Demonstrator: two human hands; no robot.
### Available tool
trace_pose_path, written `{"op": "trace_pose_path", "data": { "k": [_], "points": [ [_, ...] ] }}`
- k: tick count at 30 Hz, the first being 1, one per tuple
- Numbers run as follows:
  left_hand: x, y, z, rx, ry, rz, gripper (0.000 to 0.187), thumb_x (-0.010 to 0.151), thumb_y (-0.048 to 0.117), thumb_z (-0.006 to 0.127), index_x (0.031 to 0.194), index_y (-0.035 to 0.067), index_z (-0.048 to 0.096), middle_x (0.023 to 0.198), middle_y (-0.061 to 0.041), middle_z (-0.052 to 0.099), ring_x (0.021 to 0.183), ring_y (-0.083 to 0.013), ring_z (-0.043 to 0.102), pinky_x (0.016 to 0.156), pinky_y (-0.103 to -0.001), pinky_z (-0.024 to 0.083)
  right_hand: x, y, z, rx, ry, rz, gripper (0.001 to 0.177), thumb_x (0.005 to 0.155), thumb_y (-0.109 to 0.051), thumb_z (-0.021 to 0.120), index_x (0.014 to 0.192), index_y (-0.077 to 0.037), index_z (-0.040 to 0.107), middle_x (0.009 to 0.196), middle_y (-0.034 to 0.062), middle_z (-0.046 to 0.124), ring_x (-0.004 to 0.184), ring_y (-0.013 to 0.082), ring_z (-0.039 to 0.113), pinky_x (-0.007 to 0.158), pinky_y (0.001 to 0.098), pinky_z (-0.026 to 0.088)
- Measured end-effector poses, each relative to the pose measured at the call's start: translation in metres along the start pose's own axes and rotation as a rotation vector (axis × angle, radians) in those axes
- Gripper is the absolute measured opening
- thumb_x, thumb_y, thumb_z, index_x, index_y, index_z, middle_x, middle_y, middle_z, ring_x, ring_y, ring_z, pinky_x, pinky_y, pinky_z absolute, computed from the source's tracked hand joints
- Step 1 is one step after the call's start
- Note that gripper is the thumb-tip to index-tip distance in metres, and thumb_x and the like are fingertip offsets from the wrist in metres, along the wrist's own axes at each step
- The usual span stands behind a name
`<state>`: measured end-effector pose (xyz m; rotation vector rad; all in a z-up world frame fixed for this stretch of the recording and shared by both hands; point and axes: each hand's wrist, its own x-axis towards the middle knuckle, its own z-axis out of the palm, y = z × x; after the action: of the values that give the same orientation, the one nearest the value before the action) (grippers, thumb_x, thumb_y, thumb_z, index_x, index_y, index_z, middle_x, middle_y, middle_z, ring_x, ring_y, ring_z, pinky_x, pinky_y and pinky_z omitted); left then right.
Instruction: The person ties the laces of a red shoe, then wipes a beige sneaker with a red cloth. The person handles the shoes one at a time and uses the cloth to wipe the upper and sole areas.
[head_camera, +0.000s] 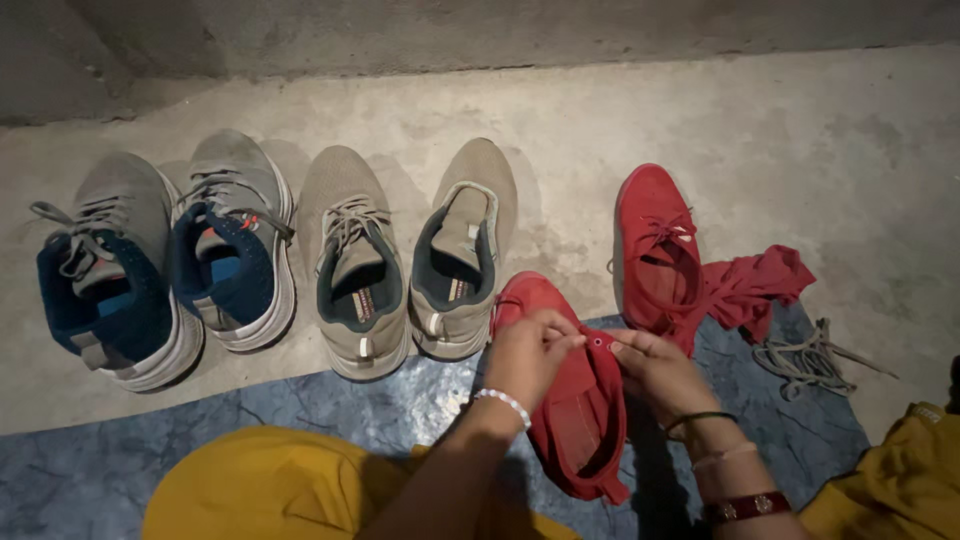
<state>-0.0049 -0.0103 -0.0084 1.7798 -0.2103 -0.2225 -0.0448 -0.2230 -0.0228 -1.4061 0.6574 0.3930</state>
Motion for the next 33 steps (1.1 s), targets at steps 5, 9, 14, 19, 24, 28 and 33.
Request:
{"op": "trace_pose_path", "data": {
  "k": [5,9,14,19,24,28,33],
  "points": [
    [-0.009,0.016,0.001,0.072,0.007,-0.018,0.017,0.083,0.025,0.080,0.088,0.009,0.076,0.082,-0.009,0.077,0.075,-0.0235,0.076,0.066,-0.034,0.057,-0.004,0.003,-0.002,-0.026,0.026,-0.025,0.030,0.101,-0.018,0.058,0.126,-0.005,0.070,0.110,0.0024,0.073,0.094,0.0117,0.066,0.080,0.0297,0.053],
    [-0.011,0.023,0.002,0.099,0.021,-0.030,0.015,0.083,0.024,0.079,0.088,0.010,0.076,0.082,-0.009,0.077,0.074,-0.0242,0.076,0.065,-0.035,0.057,-0.007,0.002,-0.001,0.019,0.011,-0.045,0.029,0.098,-0.016,0.059,0.123,-0.005,0.070,0.110,0.0032,0.074,0.096,0.0127,0.069,0.084,0.0300,0.056],
    [-0.012,0.024,0.000,0.191,0.059,0.081,0.013,0.083,0.022,0.079,0.086,0.010,0.076,0.081,-0.010,0.076,0.076,-0.0268,0.075,0.066,-0.038,0.057,-0.012,-0.002,-0.001,0.018,-0.050,-0.068,0.028,0.097,-0.015,0.061,0.121,-0.003,0.071,0.109,0.0040,0.074,0.098,0.0140,0.069,0.086,0.0304,0.056],
    [-0.012,0.022,0.001,0.279,0.058,0.110,0.011,0.082,0.024,0.078,0.086,0.014,0.078,0.081,-0.008,0.076,0.077,-0.0287,0.073,0.065,-0.043,0.055,-0.004,0.002,-0.002,-0.003,-0.018,-0.057,0.032,0.098,-0.021,0.059,0.122,-0.004,0.073,0.111,0.0030,0.075,0.096,0.0121,0.069,0.084,0.0286,0.055],
    [-0.010,0.019,0.000,0.319,0.038,0.166,0.016,0.085,0.025,0.078,0.093,0.013,0.072,0.082,-0.003,0.077,0.083,-0.0274,0.072,0.072,-0.043,0.054,0.012,0.014,-0.009,-0.331,-0.030,-0.324,0.027,0.097,-0.016,0.065,0.117,-0.002,0.075,0.107,0.0044,0.077,0.093,0.0082,0.069,0.083,0.0248,0.055],
    [-0.007,0.019,-0.005,0.329,0.027,0.201,0.025,0.080,0.022,0.077,0.103,0.015,0.072,0.086,-0.004,0.077,0.087,-0.0305,0.070,0.078,-0.045,0.052,0.025,0.024,-0.016,-0.399,0.058,-0.368,0.022,0.103,-0.018,0.062,0.110,0.000,0.072,0.096,0.0088,0.073,0.079,0.0129,0.064,0.070,0.0298,0.053],
    [-0.007,0.023,-0.013,0.323,0.194,0.389,0.014,0.091,0.008,0.066,0.103,0.010,0.072,0.101,-0.013,0.072,0.098,-0.0370,0.066,0.093,-0.046,0.050,0.017,0.023,-0.027,0.104,0.163,-0.402,0.020,0.103,-0.021,0.054,0.112,-0.003,0.054,0.101,0.0122,0.067,0.081,0.0220,0.070,0.075,0.0386,0.061]
  ]
}}
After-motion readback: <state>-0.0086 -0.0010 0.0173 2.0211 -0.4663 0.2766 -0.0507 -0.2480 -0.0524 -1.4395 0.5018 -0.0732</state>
